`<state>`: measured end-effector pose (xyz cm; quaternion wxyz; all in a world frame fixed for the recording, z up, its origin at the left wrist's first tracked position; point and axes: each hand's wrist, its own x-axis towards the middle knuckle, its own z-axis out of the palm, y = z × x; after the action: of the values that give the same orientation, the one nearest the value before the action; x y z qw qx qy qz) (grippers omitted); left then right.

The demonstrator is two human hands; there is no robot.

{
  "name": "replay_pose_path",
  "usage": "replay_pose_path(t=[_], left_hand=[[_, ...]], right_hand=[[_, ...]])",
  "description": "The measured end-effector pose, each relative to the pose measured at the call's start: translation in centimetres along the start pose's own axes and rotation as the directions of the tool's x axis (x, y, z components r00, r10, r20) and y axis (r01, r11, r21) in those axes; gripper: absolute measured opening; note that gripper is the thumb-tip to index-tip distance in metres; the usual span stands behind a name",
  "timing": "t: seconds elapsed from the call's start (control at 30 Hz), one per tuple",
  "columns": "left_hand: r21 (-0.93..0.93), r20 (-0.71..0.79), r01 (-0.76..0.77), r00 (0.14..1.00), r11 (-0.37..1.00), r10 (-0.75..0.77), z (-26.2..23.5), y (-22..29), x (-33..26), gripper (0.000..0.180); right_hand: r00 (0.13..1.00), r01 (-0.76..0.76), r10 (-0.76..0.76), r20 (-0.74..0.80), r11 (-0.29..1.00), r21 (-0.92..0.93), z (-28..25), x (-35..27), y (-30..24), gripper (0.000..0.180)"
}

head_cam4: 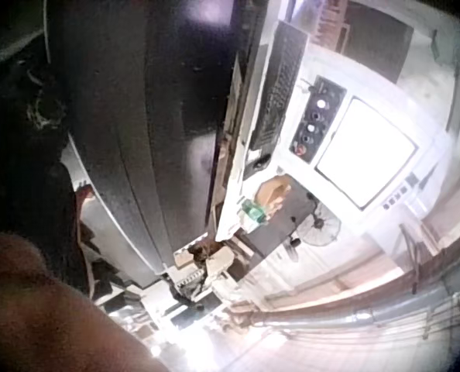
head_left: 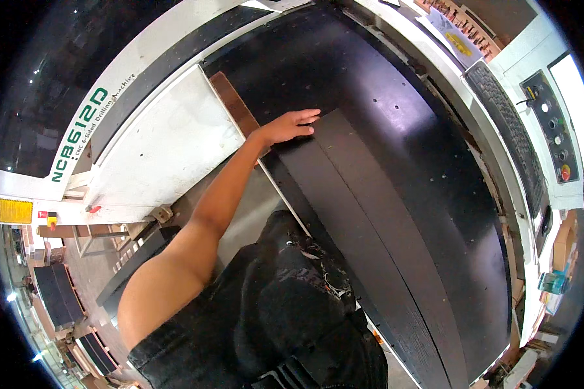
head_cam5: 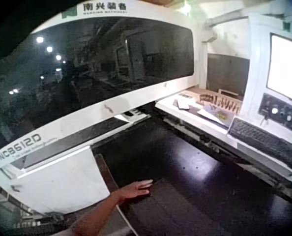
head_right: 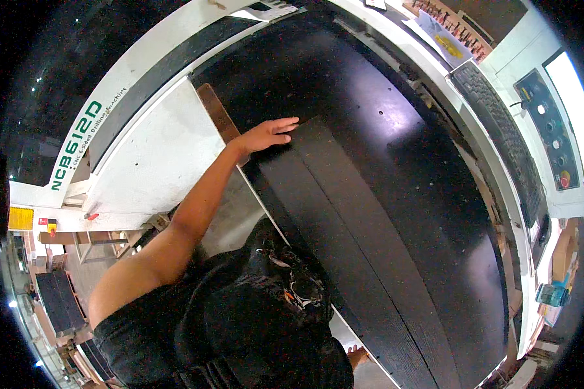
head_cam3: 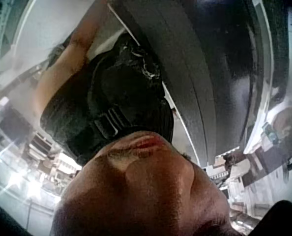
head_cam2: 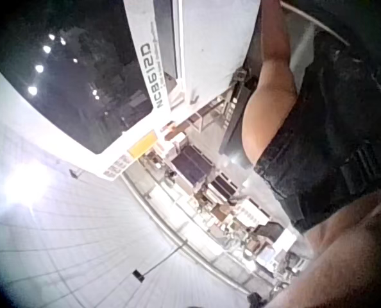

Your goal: The person uses a handheld air nozzle to blow dust off black wood boards on a conveyor belt, then lifts the boards one at a time and stacks them onto a pile on the floor.

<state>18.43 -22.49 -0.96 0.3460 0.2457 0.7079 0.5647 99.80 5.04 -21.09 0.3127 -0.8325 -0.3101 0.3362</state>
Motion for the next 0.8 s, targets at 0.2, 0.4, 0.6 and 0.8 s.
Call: replay_pose_path(t=[0.2, 0.4, 0.6, 0.8], left_hand=[[0.296, -0.036, -0.107, 0.992, 0.949, 0.123, 0.8, 0.1, 0.4, 0.051], [0.429, -0.262, -0.035, 0.951, 0.903, 0.161, 2.6, 0.5, 0.0, 0.051], [0.487, -0.437, 0.068, 0.882, 0.871, 0.176, 5.4, 0.4, -1.7, 0.042], [0.472, -0.421, 0.064, 0.893, 0.879, 0.16, 7.5, 0.6, -2.4, 0.038]], right_hand=[[1.0, -0.03, 0.03, -0.001, 1.0, 0.004, 0.9, -1.2, 1.3, 0.065], [0.998, -0.055, 0.055, 0.009, 0.998, 0.033, 1.9, -2.7, 1.6, 0.066], [0.996, -0.081, 0.079, 0.04, 0.994, 0.067, 2.6, -3.0, 2.8, 0.067], [0.985, -0.17, 0.171, 0.0, 0.982, 0.083, 2.7, -0.2, 6.8, 0.063]])
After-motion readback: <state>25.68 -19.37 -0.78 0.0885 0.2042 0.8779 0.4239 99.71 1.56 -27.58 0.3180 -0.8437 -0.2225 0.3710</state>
